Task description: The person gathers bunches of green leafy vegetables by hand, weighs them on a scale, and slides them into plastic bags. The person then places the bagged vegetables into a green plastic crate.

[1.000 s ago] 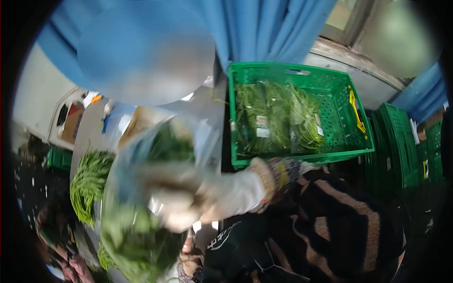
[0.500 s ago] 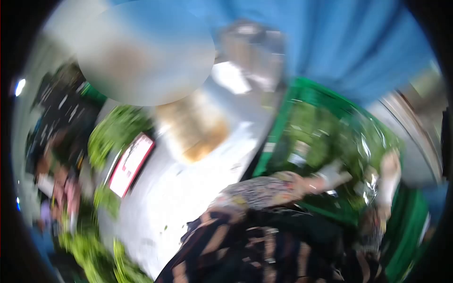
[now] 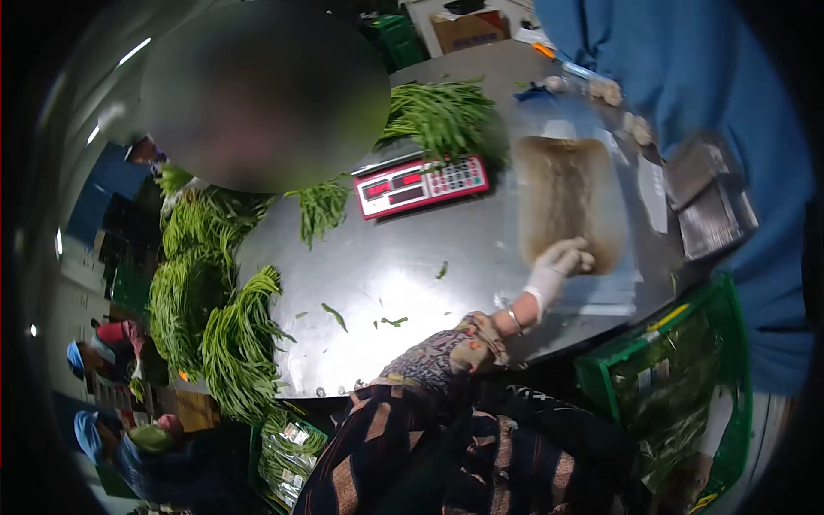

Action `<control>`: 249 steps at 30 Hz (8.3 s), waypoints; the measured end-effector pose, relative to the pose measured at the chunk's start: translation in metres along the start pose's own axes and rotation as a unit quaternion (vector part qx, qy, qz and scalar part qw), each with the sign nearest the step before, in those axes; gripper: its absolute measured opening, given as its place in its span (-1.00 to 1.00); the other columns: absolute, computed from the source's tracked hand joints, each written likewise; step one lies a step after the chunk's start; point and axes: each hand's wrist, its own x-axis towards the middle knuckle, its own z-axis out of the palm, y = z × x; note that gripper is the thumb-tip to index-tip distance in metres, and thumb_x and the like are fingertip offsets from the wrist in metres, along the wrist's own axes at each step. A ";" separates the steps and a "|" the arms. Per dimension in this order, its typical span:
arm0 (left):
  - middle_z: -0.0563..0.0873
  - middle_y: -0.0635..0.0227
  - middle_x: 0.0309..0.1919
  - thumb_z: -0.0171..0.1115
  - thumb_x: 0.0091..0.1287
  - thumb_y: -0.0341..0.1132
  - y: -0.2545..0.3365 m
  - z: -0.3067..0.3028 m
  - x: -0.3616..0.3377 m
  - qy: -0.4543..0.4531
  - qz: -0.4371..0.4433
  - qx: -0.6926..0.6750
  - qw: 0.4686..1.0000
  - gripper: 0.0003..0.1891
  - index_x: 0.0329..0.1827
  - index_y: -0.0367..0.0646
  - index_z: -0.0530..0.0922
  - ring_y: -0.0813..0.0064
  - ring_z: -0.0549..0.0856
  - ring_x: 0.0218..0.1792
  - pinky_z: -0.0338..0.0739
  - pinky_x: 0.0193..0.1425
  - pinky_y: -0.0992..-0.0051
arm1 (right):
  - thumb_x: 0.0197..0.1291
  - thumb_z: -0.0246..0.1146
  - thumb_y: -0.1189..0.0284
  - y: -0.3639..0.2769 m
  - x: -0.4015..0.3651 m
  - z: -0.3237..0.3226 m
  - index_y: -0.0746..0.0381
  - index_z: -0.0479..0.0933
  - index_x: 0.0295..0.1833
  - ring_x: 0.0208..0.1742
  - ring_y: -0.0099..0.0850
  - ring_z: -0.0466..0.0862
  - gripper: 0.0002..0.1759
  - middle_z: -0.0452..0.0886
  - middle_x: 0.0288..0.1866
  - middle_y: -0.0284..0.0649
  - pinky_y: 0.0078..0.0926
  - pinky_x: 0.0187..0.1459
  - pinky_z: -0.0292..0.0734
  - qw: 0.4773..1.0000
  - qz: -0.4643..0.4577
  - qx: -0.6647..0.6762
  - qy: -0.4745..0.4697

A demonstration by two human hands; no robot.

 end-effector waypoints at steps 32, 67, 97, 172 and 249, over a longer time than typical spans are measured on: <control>0.59 0.28 -0.07 0.27 0.25 -0.02 0.230 -0.226 0.179 0.269 0.106 -0.162 0.944 -0.47 0.08 -0.25 0.41 0.46 0.59 -0.13 0.52 -0.01 0.45 | 0.22 0.06 -0.11 -0.859 0.133 -0.044 0.31 0.30 0.32 0.35 -0.22 0.34 -0.21 0.35 0.34 0.02 -0.44 0.33 0.18 0.739 -0.580 0.153 -0.307; 0.42 0.02 0.17 0.16 0.18 0.28 0.052 -0.097 0.194 0.279 -0.124 0.244 0.921 -0.12 0.30 -0.36 0.29 0.27 0.59 -0.06 0.52 -0.03 0.43 | 0.06 0.00 -0.32 -0.459 0.177 0.002 0.28 0.27 0.34 0.16 -0.06 0.52 -0.02 0.52 0.09 0.17 -0.26 0.17 0.39 0.966 -0.054 0.252 -0.021; 0.64 0.35 -0.16 0.28 0.27 -0.24 0.054 -0.066 0.097 -0.044 -0.060 0.363 0.929 -0.57 0.15 -0.27 0.50 0.59 0.60 -0.28 0.50 -0.13 0.62 | -0.04 0.23 0.63 -0.444 0.129 -0.017 0.11 0.28 0.38 -0.01 -0.42 0.57 -0.24 0.54 0.10 -0.10 -0.59 0.03 0.45 0.854 -0.207 0.437 -0.191; 0.69 0.46 -0.21 0.33 0.10 -0.42 0.055 0.065 0.074 -0.209 0.443 0.630 0.602 -0.85 -0.32 -0.04 0.53 0.46 0.62 0.03 0.17 0.39 0.20 | -0.06 0.14 0.44 -0.294 -0.058 -0.103 0.21 0.36 0.27 -0.16 -0.03 0.61 -0.35 0.61 -0.24 0.08 -0.18 -0.10 0.48 0.891 -0.337 0.255 -0.163; 0.63 -0.03 -0.36 -0.13 0.43 0.05 0.144 -0.092 -0.232 -0.231 -0.173 0.613 0.736 -0.49 -0.24 -0.26 0.60 -0.03 0.61 -0.30 0.50 -0.13 0.24 | -0.03 0.30 0.48 -0.539 -0.190 0.021 0.28 0.46 0.19 -0.13 -0.51 0.61 -0.44 0.65 -0.09 -0.03 -0.55 -0.06 0.47 0.696 -0.568 0.259 -0.354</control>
